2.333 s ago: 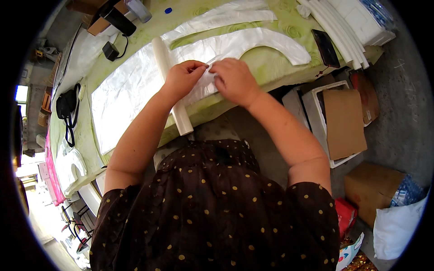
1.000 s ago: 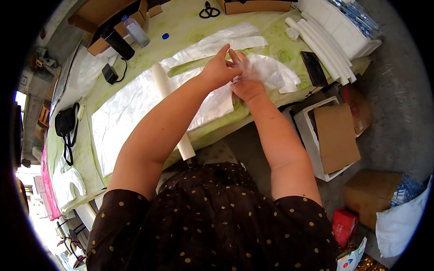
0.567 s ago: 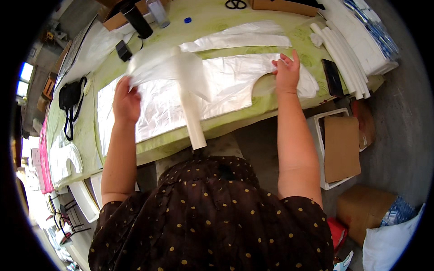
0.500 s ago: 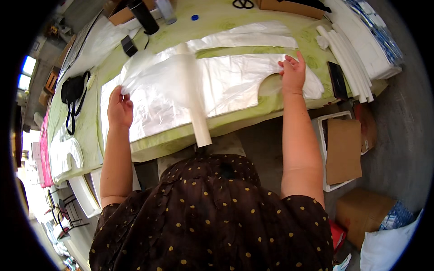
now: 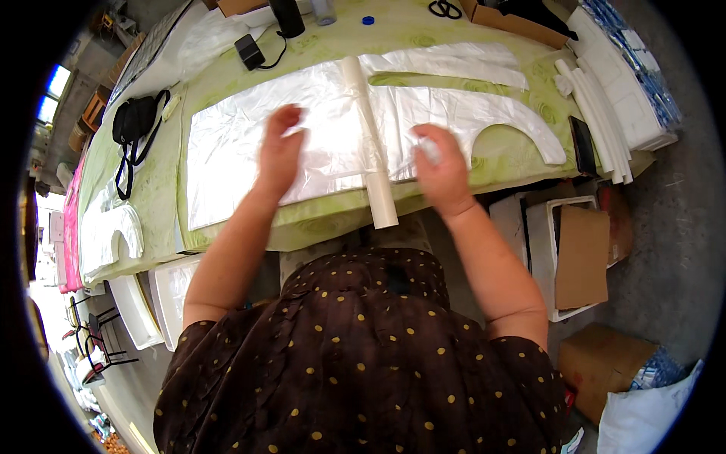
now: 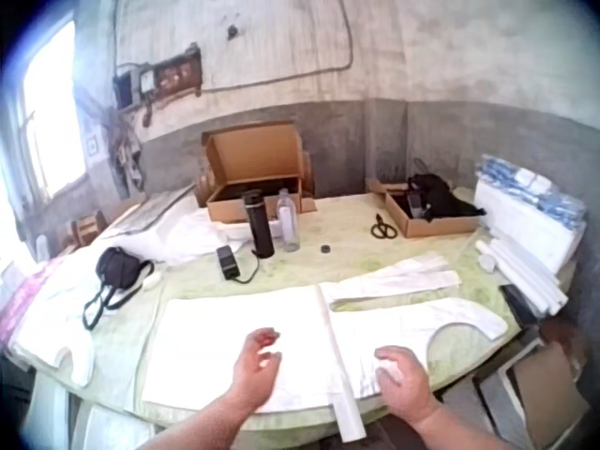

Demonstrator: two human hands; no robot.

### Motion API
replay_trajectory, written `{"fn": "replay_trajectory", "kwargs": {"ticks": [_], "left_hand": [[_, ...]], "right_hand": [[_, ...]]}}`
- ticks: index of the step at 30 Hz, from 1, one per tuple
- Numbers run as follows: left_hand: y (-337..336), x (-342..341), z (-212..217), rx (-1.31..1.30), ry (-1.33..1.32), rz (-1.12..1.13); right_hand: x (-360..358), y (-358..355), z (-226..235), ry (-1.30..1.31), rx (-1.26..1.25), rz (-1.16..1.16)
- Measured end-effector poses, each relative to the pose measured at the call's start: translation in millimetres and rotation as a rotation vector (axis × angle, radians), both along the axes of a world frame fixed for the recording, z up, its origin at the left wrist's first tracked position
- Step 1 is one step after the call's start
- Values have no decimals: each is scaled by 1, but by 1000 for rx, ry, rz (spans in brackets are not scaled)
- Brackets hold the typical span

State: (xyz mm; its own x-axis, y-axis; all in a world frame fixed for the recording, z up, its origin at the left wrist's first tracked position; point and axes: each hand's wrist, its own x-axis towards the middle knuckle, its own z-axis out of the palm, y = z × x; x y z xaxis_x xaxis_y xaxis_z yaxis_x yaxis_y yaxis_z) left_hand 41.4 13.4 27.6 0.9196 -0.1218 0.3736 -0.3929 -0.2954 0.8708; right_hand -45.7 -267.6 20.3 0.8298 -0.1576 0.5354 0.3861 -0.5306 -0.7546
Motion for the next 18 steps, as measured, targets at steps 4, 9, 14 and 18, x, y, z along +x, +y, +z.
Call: {"fn": "replay_trajectory", "kwargs": {"ticks": [4, 9, 14, 18], "left_hand": [[-48, -23, 5, 335, 106, -156], [-43, -25, -13, 718, -125, -108], [-35, -11, 24, 750, -112, -163], [-39, -3, 28, 504, -328, -362]], "right_hand": [[-14, 43, -1, -36, -84, 257], [-12, 49, 0, 46, -182, 380], [-14, 55, 6, 39, -322, 355], [-16, 64, 13, 29, -371, 350]]}}
